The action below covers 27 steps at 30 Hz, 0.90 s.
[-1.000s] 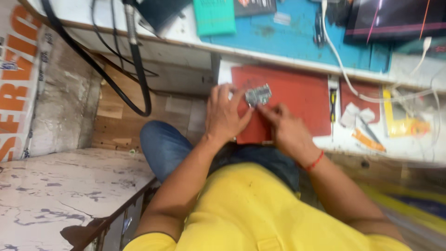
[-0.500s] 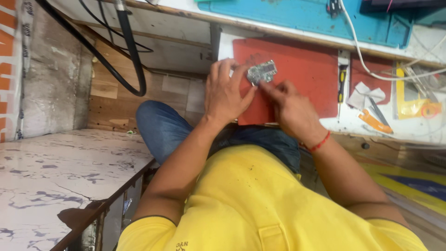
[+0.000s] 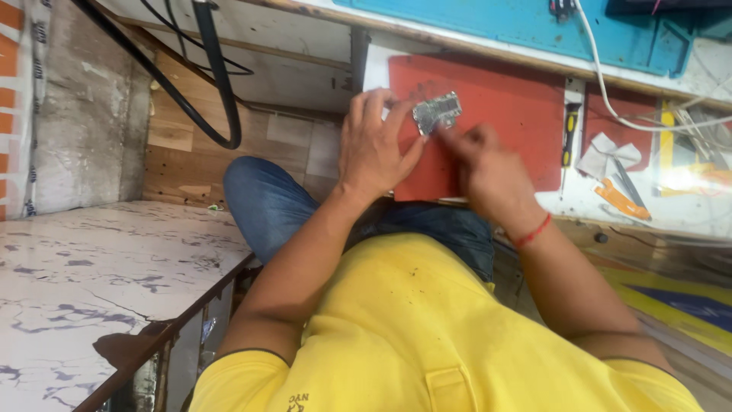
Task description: The person scrubs a small circuit board on a red mat using a small brush, then uses a purple tool to scrape or clean specific areas. The person continues scrubbing and scraping the board throughout the clip.
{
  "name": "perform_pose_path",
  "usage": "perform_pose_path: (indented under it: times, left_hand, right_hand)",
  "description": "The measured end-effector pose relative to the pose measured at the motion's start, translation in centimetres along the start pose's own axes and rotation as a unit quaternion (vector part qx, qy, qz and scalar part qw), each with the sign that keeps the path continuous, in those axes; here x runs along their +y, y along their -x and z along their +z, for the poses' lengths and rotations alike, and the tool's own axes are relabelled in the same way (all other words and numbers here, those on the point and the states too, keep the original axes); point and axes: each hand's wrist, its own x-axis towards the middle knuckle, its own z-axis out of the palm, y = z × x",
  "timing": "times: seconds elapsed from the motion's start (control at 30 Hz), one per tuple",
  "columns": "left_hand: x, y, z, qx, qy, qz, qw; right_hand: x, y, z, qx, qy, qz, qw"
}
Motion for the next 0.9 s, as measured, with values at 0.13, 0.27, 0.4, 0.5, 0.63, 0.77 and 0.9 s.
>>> perform_pose_path:
  times: [0.13,0.27,0.4,0.5,0.63,0.77,0.9]
  left_hand:
    - [0.4,0.2,0.3,-0.001,0.000,-0.007,1.000]
    - [0.1,0.4,0.3,0.001,0.005,-0.005,1.000]
    - [0.0,0.3,0.5,-0.004,-0.007,-0.006,1.000]
    - [-0.1,0.2,0.3,-0.002,-0.008,0.002,1.000]
    - [0.3,0.2,0.4,0.003,0.000,-0.006,1.000]
    - [0.3,0.2,0.4,-0.002,0.004,-0.005,1.000]
    - [0.0,0.2,0.2,0.001,-0.008,-0.002,1.000]
  right_hand:
    - [1.2,0.7,-0.1,-0.004,0.024,0.003,1.000]
    - [1.7,1.2,0.4,0.046,-0.008,-0.062,0.997]
    - [1.1,0.9,0.1,0.025,0.009,-0.009,1.000]
    - [0.4,0.7,-0.1,0.005,-0.003,-0.006,1.000]
    - [0.6,0.9,-0.3,0.021,0.002,-0.019,1.000]
    - [1.6,1.4,0.4,0.042,0.007,0.010,0.999]
    - [2.0,0.8,0.8,0.014,-0.006,-0.054,0.998]
